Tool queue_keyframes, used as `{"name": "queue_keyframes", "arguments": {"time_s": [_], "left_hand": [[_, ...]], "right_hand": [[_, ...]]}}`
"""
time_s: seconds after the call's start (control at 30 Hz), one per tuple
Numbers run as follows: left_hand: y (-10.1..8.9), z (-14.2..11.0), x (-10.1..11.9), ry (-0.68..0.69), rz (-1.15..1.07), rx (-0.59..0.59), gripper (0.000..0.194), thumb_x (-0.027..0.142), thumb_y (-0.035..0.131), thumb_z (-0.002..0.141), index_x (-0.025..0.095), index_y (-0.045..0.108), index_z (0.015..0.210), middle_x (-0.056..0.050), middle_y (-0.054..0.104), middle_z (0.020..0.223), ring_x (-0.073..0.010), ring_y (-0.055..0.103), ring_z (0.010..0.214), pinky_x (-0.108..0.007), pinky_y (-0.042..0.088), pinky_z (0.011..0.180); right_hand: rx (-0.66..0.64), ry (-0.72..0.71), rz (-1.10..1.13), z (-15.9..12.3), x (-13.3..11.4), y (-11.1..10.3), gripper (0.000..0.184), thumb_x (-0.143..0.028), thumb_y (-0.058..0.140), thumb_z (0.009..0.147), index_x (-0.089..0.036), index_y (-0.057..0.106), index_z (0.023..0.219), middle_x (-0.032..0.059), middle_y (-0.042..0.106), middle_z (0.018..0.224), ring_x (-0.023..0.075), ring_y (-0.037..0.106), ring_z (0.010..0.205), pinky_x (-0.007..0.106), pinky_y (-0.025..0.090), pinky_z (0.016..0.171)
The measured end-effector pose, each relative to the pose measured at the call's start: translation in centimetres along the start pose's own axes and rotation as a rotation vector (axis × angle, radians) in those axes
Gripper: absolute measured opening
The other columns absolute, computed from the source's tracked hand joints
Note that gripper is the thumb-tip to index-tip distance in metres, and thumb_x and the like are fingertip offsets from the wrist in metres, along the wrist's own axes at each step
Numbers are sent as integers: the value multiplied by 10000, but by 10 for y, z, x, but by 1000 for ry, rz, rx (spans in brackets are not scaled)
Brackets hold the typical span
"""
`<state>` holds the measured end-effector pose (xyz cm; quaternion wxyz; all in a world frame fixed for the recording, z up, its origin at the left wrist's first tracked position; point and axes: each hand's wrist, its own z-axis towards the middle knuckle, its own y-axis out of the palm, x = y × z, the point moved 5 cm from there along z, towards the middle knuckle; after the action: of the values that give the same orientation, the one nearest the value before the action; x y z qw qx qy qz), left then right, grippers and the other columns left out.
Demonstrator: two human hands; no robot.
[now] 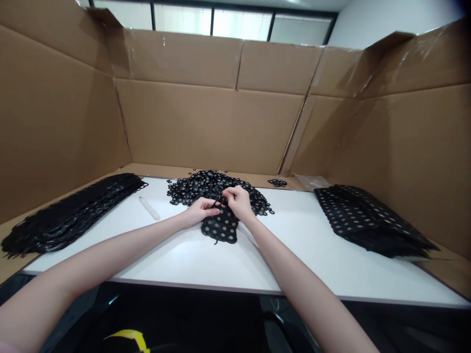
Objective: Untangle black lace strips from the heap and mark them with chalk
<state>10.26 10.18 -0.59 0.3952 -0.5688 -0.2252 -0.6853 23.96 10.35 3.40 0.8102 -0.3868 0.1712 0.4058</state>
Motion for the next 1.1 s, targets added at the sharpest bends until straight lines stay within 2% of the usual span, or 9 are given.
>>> {"name": "queue_keyframes", "arguments": {"time_s": [0.13,0.2,0.3,0.43,0.5,0.63,0.8,0.9,1.1], "left_hand": [[-1,-1,-5,-71,-5,-2,355,335,783,615,103,715,875,-52,699,808,-171,611,771,-273,447,752],[0,-3,-2,-80,-8,-15,367,318,801,586,98,710,865,-53,694,802,-172,611,770,-270,453,741],[1,-4,7,-57,18,-27,391,283,820,554,100,690,874,-40,673,793,-163,599,748,-259,456,700],[3,-4,13,-27,74,-31,309,249,829,541,105,659,756,-4,621,702,-131,562,679,-248,443,663],[2,-4,11,-55,27,21,306,237,821,555,110,667,787,-18,643,758,-140,577,726,-261,453,717],[-3,-5,6,-112,-153,152,383,221,828,542,117,671,876,-67,679,899,-184,612,822,-321,467,804],[-6,-3,3,-93,-340,208,335,192,835,540,124,656,815,-41,675,844,-164,617,780,-323,471,809],[-9,-3,1,-99,-367,241,340,173,841,525,127,652,803,-21,659,824,-152,611,779,-304,466,799],[-8,-4,3,-127,-291,170,426,183,863,464,126,622,810,1,611,790,-144,586,745,-298,465,749]], "right_hand": [[273,144,182,11,28,-32,272,-227,403,795,-174,610,626,34,643,634,161,566,609,275,444,637],[410,180,151,11,44,-48,275,-258,409,807,-165,613,648,41,651,640,171,584,635,283,440,670],[250,174,-4,11,57,-44,252,-306,466,818,-182,674,745,48,682,705,198,595,709,319,432,729],[34,68,-224,7,52,-22,184,-237,550,779,-235,713,865,58,676,935,238,547,918,383,405,827],[51,11,-250,6,41,-20,208,-212,533,797,-237,712,900,66,650,988,244,525,962,403,399,848],[162,-184,-127,0,2,-35,209,-246,477,866,-215,684,861,58,635,884,210,535,892,375,412,840],[193,-362,-11,-11,-43,-48,69,-242,539,820,-204,591,846,41,584,830,180,524,789,323,434,753],[201,-380,-26,-13,-50,-47,137,-249,564,795,-205,561,925,37,574,830,179,516,768,325,425,752],[-47,-340,-124,-6,-34,-29,79,-230,583,804,-213,601,879,-3,598,692,158,521,673,300,397,705]]}}
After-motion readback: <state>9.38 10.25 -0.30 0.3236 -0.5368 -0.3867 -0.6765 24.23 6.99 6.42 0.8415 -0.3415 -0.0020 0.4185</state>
